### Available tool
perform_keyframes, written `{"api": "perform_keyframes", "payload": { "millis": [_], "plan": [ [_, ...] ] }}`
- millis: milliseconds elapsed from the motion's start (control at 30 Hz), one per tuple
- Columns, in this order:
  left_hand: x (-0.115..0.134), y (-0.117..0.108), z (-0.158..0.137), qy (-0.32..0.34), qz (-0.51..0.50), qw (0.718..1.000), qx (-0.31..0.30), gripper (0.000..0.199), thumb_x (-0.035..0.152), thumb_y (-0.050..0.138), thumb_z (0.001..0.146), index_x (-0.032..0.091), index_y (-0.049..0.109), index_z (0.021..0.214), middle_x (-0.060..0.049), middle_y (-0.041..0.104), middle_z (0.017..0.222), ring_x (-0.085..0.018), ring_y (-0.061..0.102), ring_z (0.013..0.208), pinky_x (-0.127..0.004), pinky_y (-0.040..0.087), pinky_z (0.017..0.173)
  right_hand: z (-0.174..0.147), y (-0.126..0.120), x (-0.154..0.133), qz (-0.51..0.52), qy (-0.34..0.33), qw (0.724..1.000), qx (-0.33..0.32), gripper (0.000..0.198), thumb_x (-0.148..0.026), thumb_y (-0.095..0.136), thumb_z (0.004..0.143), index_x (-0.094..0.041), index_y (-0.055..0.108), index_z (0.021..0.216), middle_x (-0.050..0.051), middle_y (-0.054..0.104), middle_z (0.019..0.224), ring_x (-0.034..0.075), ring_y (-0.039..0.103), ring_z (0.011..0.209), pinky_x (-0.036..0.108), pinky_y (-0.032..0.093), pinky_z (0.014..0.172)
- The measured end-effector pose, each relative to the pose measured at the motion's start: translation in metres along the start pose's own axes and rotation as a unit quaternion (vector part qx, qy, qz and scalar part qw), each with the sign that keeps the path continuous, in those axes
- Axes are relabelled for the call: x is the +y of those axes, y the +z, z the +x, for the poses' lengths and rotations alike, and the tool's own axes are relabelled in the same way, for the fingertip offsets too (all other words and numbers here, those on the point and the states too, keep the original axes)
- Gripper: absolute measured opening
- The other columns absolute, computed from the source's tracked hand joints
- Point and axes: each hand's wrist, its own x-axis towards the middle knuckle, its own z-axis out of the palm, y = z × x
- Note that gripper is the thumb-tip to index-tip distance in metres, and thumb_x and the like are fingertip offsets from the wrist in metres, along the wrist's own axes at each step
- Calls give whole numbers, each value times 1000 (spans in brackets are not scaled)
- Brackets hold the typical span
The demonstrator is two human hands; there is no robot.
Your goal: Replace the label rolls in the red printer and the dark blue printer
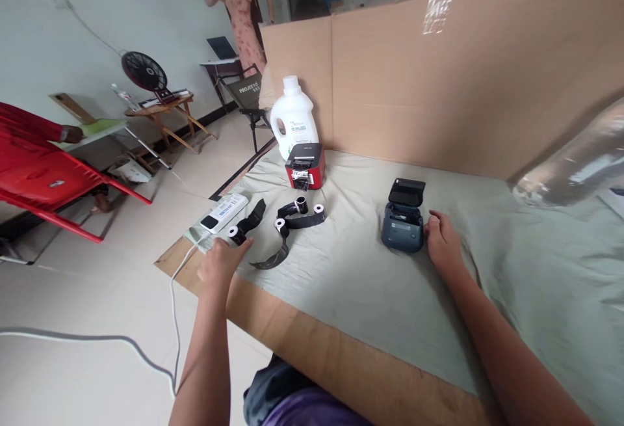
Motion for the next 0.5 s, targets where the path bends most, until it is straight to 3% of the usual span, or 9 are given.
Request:
{"api": "perform_keyframes", "payload": {
  "millis": [67,133,267,367,500],
  "plan": [
    [6,-8,-17,0,-25,999,48,66,80,47,77,21,55,105,-18,70,105,-41,66,101,-49,51,79,0,0,0,2,3,1000,-2,56,-56,33,97,-15,56,129,7,64,77,25,60,71,38,45,68],
    [22,-12,-35,55,-70,993,72,56,75,39,86,24,55,104,-12,71,105,-36,67,101,-43,50,78,1,1,1,-1,4,1000,-1,57,-57,32,97,-16,56,128,8,64,78,26,60,71,39,45,68],
    [66,-1,-55,190,-60,980,-27,54,73,49,83,27,55,111,-8,74,103,-34,68,101,-39,48,79,2,1,1,-5,4,1000,6,57,-57,33,96,-15,57,126,10,65,78,26,60,71,40,46,68],
    [84,10,-50,181,-21,983,-20,50,61,56,83,27,52,118,-11,74,100,-36,68,99,-40,48,77,2,1,1,-5,2,1000,4,56,-55,33,96,-15,56,127,8,65,78,26,61,72,39,45,69],
    [77,11,-35,175,-45,983,-33,36,50,56,84,29,52,113,-6,75,96,-32,68,94,-35,46,71,1,1,1,-8,6,1000,0,54,-53,32,96,-16,56,128,6,65,78,25,61,73,37,45,69]
  ]
}}
